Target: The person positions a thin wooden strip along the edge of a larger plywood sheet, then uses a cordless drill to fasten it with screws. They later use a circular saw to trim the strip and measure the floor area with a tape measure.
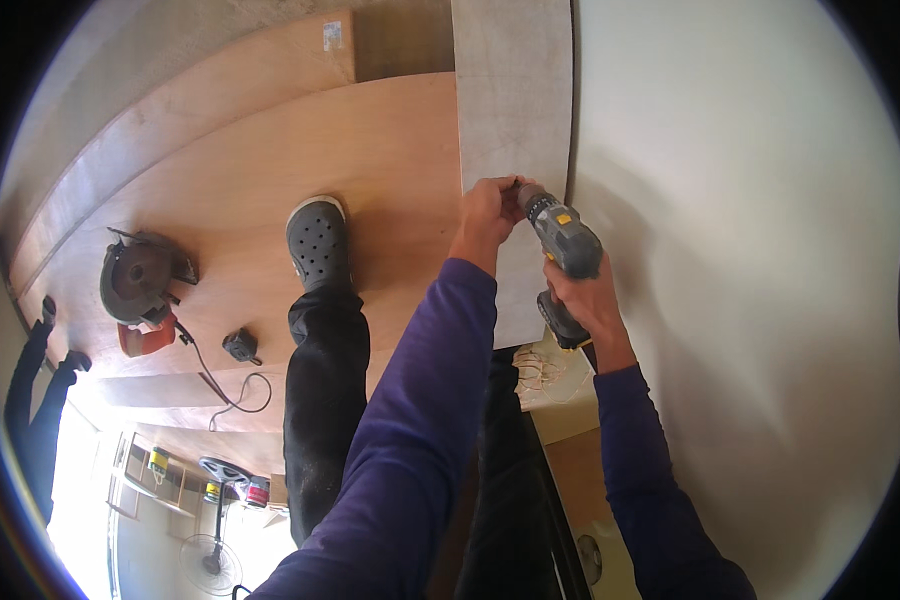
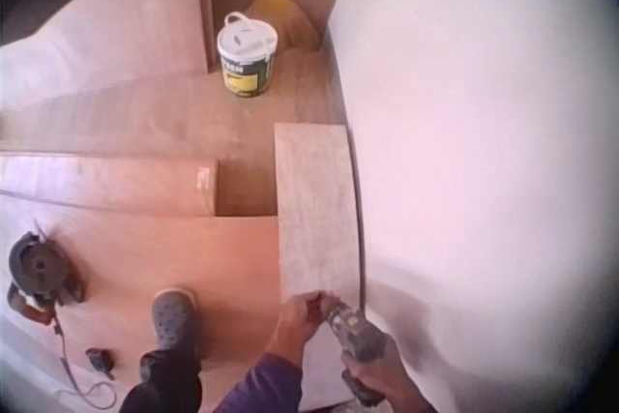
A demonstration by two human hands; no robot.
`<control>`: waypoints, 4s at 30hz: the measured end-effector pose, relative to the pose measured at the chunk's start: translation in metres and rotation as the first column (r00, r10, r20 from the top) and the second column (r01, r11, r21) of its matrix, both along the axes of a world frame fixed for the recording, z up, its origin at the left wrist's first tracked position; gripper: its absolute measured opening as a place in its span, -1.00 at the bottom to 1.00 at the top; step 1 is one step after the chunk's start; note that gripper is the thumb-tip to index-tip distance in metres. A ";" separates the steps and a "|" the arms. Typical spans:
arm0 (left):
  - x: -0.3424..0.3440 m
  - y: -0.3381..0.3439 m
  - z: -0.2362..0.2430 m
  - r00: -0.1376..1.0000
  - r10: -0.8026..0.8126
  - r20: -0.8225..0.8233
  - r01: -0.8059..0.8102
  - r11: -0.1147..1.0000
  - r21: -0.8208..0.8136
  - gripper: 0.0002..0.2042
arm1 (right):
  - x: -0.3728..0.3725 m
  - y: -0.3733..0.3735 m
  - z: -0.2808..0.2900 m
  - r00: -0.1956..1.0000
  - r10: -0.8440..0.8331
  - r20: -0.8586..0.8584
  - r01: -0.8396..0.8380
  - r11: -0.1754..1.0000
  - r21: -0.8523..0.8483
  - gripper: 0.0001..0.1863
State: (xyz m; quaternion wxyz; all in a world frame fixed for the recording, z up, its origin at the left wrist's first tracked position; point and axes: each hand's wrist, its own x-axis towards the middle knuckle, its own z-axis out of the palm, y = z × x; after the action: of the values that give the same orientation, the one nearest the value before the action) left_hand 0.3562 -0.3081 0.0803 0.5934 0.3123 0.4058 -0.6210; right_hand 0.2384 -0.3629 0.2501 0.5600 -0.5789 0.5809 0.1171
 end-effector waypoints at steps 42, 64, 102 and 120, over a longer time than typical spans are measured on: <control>0.012 -0.026 -0.034 0.993 -0.036 -0.116 0.059 0.977 0.203 -0.80 | 0.038 -0.041 -0.030 0.993 -0.018 -0.113 0.034 0.989 0.143 -0.89; 0.018 -0.023 -0.032 0.971 -0.219 -0.101 0.237 0.944 0.230 -0.86 | 0.033 -0.018 -0.023 0.990 -0.095 -0.104 0.104 0.991 0.080 -0.89; 0.011 -0.027 -0.039 0.975 -0.220 -0.031 0.221 0.943 0.248 -0.88 | 0.036 -0.028 -0.031 0.991 0.014 -0.132 -0.004 0.997 0.075 -0.91; 0.008 -0.028 -0.039 0.978 -0.207 0.032 0.191 0.946 0.264 -0.85 | 0.037 -0.031 -0.030 0.981 -0.003 -0.194 0.017 0.997 0.071 -0.90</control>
State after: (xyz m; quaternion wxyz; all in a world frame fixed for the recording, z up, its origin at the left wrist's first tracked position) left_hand 0.3647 -0.3362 0.0410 0.4936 0.4448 0.4321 -0.6098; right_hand 0.2750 -0.3934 0.2202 0.5220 -0.5410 0.6311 0.1912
